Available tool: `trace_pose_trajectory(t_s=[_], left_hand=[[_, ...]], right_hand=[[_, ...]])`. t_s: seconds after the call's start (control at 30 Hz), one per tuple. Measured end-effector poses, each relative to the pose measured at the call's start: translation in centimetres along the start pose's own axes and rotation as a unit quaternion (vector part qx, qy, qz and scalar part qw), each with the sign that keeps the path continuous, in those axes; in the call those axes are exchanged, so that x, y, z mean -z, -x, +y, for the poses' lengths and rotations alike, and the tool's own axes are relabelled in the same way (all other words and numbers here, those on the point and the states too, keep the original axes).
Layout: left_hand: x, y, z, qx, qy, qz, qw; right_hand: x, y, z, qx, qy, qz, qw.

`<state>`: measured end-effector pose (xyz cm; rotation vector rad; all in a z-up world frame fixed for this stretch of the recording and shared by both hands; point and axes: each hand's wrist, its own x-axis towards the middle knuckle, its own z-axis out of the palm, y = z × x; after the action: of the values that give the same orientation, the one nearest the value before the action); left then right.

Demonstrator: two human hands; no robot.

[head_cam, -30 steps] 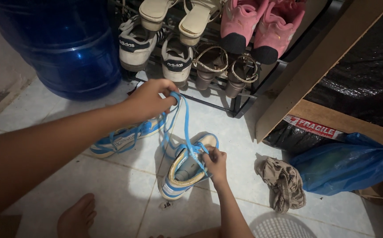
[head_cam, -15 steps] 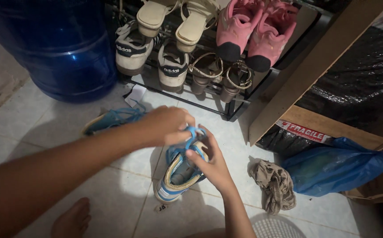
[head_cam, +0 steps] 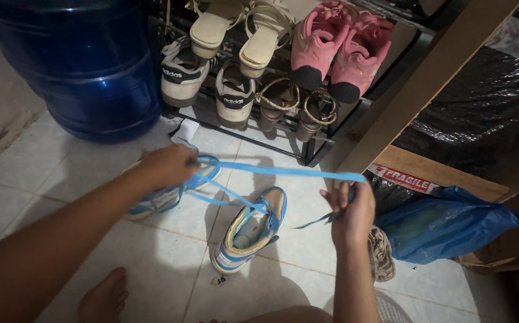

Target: The person sits on the floor and laces a blue and white sneaker. They thread the blue shoelaces through the eyelets, pull them tight, and tie a knot.

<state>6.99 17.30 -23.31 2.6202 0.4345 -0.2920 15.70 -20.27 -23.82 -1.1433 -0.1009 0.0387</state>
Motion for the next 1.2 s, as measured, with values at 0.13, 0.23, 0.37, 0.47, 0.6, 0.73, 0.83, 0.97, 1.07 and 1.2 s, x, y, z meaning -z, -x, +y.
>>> trace_pose_trajectory(t_s=[0.13, 0.23, 0.37, 0.47, 0.6, 0.73, 0.83, 0.97, 1.07, 1.2], left_hand=[[0.6, -0.8, -0.7, 0.038, 0.265, -0.022, 0.963], [1.1, -1.3, 0.2, -0.033, 0.414, 0.001, 0.91], [2.9, -1.2, 3.0, -0.165, 0.475, 0.105, 0.858], [4.8, -0.6, 6.6, -0.252, 0.489, 0.151, 0.821], [6.1, 1.6, 11.2, -0.402, 0.443, 0.148, 0.787], [5.9, 3.8, 14.6, -0.408, 0.434, 0.076, 0.8], [6.2, 4.8, 15.6, -0.433, 0.426, 0.101, 0.788], [6.5, 5.8, 16.1, -0.449, 0.486, 0.073, 0.746], [6.4, 6.5, 16.2, -0.402, 0.514, 0.021, 0.757], [6.6, 7.1, 16.1, -0.395, 0.397, 0.047, 0.828]], right_hand=[[0.5, -0.8, 0.6, -0.002, 0.115, 0.052, 0.992], [0.2, -0.5, 2.2, -0.111, 0.229, 0.039, 0.966], [0.0, 0.6, 4.6, -0.171, 0.31, -0.087, 0.931], [-0.1, 1.0, 6.0, -0.203, 0.254, -0.127, 0.937], [-0.3, 1.6, 7.3, -0.248, 0.225, -0.108, 0.936], [-1.1, 2.1, 7.3, -0.25, 0.26, -0.059, 0.931], [-1.7, 2.3, 6.6, -0.271, 0.161, -0.028, 0.948], [-0.1, 2.4, 6.1, -0.33, 0.03, -0.125, 0.935], [1.0, 1.3, 9.0, -0.155, 0.227, -0.167, 0.947], [2.8, 1.2, 12.9, -0.136, 0.424, -0.145, 0.884]])
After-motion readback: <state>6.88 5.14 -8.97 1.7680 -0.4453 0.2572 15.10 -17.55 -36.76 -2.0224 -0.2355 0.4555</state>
